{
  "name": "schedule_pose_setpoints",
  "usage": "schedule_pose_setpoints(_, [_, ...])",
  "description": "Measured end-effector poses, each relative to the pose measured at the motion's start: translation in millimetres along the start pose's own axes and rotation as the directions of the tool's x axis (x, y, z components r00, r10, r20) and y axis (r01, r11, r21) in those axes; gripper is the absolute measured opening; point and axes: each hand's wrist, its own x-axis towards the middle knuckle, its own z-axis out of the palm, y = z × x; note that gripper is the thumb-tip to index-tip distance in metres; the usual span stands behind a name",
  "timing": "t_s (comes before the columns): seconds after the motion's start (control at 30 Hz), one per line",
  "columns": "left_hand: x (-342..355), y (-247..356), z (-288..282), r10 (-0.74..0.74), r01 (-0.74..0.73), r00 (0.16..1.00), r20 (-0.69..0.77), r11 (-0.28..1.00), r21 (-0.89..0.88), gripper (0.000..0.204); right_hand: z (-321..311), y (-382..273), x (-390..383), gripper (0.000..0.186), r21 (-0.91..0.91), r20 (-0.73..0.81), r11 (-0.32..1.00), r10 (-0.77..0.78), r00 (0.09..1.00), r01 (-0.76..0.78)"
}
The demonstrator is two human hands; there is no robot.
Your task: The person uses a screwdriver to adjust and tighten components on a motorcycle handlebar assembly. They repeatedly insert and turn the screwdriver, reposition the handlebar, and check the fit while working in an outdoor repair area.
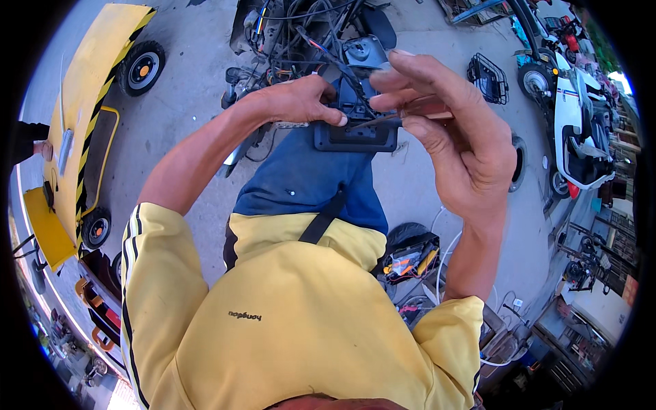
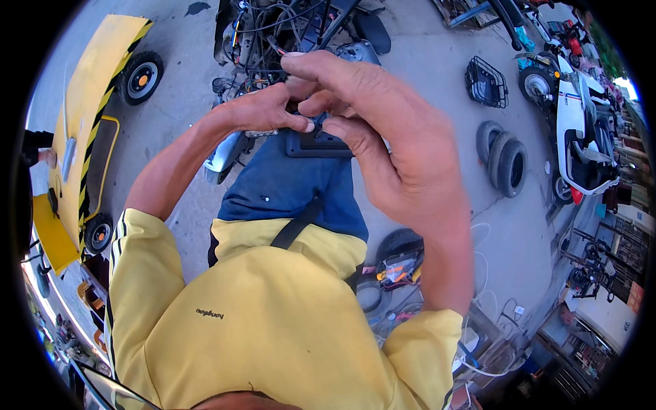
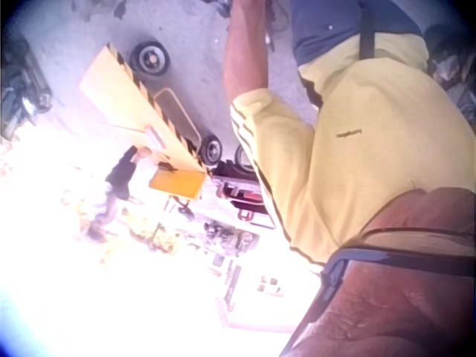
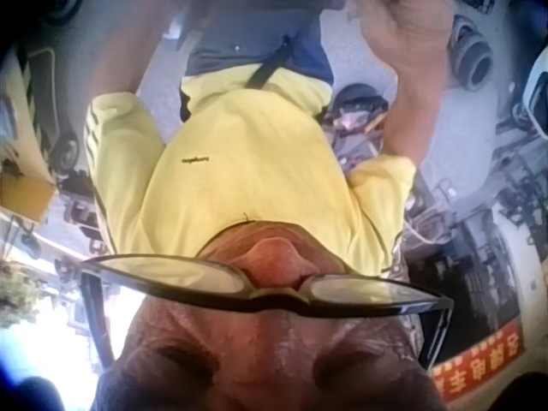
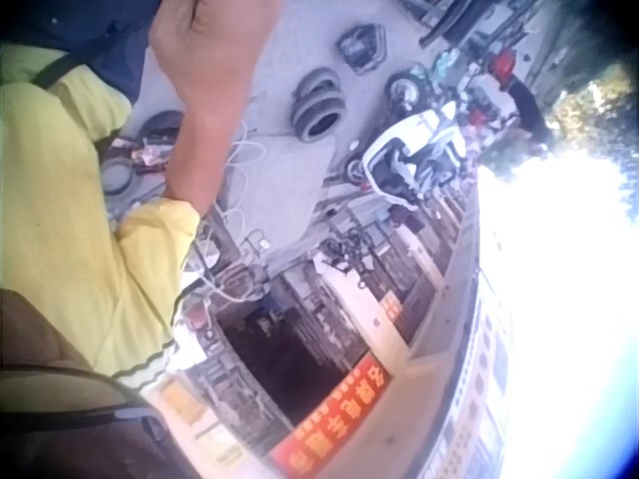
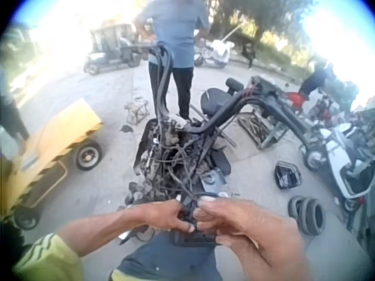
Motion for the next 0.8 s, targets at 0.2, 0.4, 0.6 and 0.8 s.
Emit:
schedule_pose_setpoints(0.2, [1,2,-3,-0.023,0.022,1.000,0.020,0.998,0.051,0.071,6,-7,-1,0.056,-0.234,-0.060,0.972,-0.014,0.998,-0.001])
schedule_pose_setpoints(0.4, [-2,1,1,-0.016,0.016,1.000,0.000,1.000,-0.006,0.058,-6,10,0,0.055,-0.054,0.039,0.999,0.003,0.999,-0.001])
schedule_pose_setpoints(0.6, [3,-2,-1,-0.025,0.024,1.000,0.020,0.998,0.050,0.062,14,-1,10,0.048,-0.122,-0.104,0.992,-0.048,0.993,0.035])
schedule_pose_setpoints(0.8, [2,-9,4,0.035,-0.035,0.999,-0.014,0.999,0.001,0.056,10,3,3,0.057,-0.146,-0.050,0.989,-0.031,0.998,0.024])
